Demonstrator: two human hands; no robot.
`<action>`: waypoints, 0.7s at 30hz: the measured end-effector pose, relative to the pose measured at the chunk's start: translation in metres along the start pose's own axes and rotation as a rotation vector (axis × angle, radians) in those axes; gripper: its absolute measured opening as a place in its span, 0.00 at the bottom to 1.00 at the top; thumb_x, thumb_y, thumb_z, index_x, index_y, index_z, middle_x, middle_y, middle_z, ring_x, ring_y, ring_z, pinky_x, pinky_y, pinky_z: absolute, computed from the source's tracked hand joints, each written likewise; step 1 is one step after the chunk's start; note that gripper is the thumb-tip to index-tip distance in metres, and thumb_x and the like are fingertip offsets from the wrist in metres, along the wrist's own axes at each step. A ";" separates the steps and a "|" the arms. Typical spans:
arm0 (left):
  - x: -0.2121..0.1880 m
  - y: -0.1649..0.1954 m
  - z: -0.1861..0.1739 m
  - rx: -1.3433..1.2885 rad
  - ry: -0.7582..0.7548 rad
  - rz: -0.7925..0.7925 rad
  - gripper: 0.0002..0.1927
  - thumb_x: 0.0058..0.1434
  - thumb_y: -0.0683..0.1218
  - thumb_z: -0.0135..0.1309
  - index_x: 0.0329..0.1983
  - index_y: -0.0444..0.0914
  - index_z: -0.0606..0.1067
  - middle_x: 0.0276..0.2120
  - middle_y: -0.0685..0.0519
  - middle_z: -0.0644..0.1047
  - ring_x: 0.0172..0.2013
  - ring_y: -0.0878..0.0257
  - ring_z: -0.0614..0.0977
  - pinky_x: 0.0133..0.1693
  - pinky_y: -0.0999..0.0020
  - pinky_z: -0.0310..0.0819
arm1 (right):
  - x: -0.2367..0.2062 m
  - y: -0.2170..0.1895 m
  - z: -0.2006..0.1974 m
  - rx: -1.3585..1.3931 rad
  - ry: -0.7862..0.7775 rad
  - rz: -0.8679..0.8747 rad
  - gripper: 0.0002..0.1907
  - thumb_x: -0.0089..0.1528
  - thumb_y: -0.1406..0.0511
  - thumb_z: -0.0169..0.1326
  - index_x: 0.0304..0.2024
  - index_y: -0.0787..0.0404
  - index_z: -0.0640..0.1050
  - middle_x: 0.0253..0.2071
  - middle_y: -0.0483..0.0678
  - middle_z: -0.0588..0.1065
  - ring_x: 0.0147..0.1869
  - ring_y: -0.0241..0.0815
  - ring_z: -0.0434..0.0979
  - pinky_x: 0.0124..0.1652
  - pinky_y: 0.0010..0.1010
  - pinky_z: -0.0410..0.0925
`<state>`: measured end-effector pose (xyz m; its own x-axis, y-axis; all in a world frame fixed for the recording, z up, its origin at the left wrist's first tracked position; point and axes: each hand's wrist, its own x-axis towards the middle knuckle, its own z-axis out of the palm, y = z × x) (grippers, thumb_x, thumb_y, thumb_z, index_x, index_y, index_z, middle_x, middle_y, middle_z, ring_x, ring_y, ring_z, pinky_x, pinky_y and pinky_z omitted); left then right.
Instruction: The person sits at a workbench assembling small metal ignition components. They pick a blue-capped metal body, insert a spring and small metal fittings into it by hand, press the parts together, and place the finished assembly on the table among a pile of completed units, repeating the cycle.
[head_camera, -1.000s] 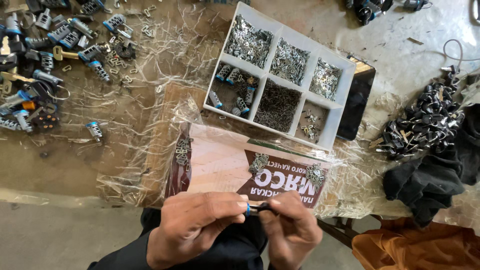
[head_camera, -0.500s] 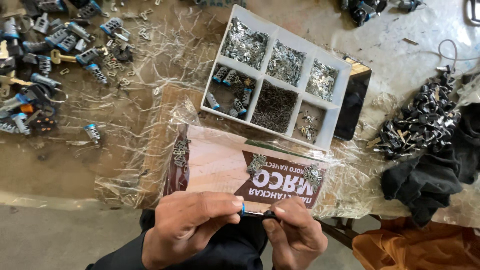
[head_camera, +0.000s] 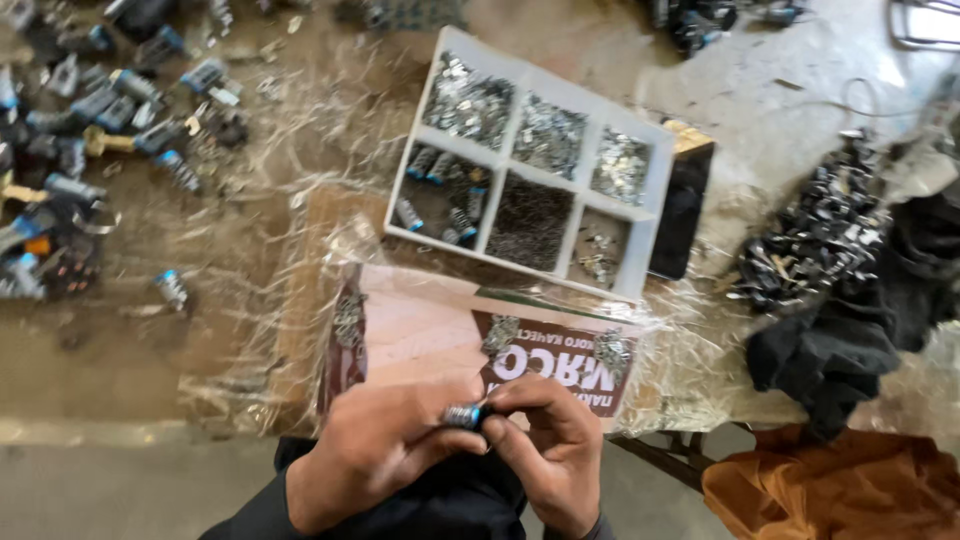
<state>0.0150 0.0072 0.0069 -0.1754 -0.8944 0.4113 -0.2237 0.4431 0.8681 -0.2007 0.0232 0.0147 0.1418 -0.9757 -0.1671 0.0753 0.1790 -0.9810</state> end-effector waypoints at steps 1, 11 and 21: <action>0.002 -0.001 0.000 0.010 -0.004 0.048 0.21 0.53 0.45 0.72 0.48 0.36 0.78 0.38 0.49 0.83 0.37 0.54 0.87 0.36 0.66 0.81 | 0.004 -0.004 -0.006 -0.052 -0.088 0.010 0.09 0.60 0.75 0.62 0.42 0.70 0.79 0.41 0.52 0.79 0.45 0.39 0.79 0.47 0.29 0.72; 0.003 0.009 -0.017 0.113 0.269 -0.101 0.15 0.52 0.44 0.71 0.40 0.39 0.80 0.32 0.55 0.85 0.25 0.70 0.84 0.29 0.76 0.76 | 0.132 -0.062 -0.068 0.006 0.149 -0.210 0.17 0.66 0.65 0.58 0.53 0.66 0.71 0.52 0.57 0.77 0.53 0.45 0.76 0.52 0.36 0.70; 0.034 0.004 -0.035 0.278 0.235 -0.094 0.13 0.51 0.43 0.70 0.39 0.40 0.81 0.30 0.55 0.84 0.23 0.71 0.82 0.29 0.77 0.75 | 0.101 -0.069 -0.075 -0.321 0.187 -0.318 0.23 0.64 0.60 0.60 0.60 0.57 0.72 0.67 0.54 0.72 0.64 0.48 0.76 0.62 0.43 0.72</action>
<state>0.0420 -0.0238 0.0340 0.0760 -0.9072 0.4137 -0.4861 0.3285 0.8098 -0.2653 -0.0976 0.0583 -0.0212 -0.9869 0.1598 -0.2258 -0.1510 -0.9624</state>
